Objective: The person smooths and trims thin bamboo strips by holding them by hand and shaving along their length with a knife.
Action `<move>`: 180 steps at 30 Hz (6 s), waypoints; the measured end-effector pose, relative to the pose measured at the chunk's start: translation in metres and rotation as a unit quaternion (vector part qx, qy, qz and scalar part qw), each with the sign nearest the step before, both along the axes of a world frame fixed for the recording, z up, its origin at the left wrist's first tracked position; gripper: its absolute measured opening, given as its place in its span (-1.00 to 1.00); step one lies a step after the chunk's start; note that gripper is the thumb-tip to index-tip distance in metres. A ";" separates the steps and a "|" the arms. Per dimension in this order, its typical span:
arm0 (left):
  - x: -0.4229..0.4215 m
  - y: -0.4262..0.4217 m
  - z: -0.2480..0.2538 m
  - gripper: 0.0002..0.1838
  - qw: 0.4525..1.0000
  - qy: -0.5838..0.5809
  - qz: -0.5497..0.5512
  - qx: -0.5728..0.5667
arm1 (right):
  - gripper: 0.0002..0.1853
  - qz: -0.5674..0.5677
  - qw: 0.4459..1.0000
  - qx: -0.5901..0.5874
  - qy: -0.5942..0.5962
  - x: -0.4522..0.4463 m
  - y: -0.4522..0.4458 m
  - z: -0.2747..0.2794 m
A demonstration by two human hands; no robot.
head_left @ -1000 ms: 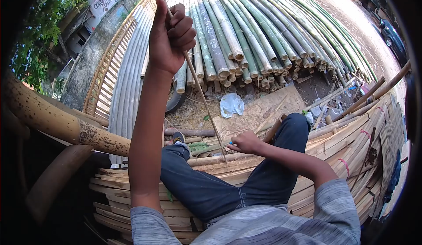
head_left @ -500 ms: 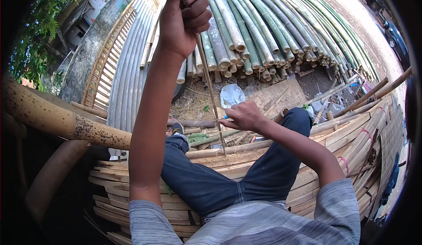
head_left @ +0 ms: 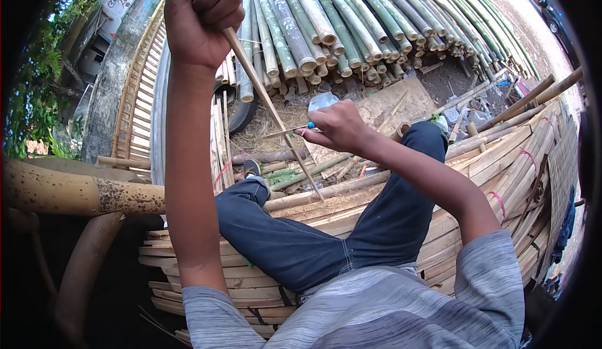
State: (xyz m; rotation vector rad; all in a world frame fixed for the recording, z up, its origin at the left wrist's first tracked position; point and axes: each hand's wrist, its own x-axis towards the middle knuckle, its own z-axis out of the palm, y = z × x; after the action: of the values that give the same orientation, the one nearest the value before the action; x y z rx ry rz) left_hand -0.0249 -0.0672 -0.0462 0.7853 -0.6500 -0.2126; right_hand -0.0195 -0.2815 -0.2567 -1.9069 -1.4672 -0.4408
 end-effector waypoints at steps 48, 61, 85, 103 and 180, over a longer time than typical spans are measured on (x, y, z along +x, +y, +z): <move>-0.006 -0.008 -0.007 -0.45 0.909 -0.054 0.409 0.067 | -0.54 0.131 0.955 -0.248 -0.097 -0.028 -0.007 -0.113; -0.005 0.000 -0.008 -0.57 0.962 0.002 0.268 -0.043 | -0.60 0.069 0.995 0.015 -0.076 -0.003 0.038 0.016; -0.042 0.040 -0.006 -0.49 0.973 -0.047 0.225 0.003 | -0.53 0.019 0.997 -0.062 0.044 -0.025 0.037 0.002; -0.040 0.021 -0.001 -0.49 0.959 -0.041 0.276 0.043 | -0.48 0.040 0.967 -0.236 0.086 -0.052 -0.027 -0.146; -0.027 0.008 -0.002 -0.54 0.986 -0.096 -0.070 -0.120 | -0.50 0.001 0.999 0.046 0.029 0.009 0.021 0.060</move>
State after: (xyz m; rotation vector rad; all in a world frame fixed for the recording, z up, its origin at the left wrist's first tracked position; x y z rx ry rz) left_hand -0.0523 -0.0591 -0.0485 0.5314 -0.8972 -0.1831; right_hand -0.0108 -0.2604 -0.1963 -1.8310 -1.3886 -0.4397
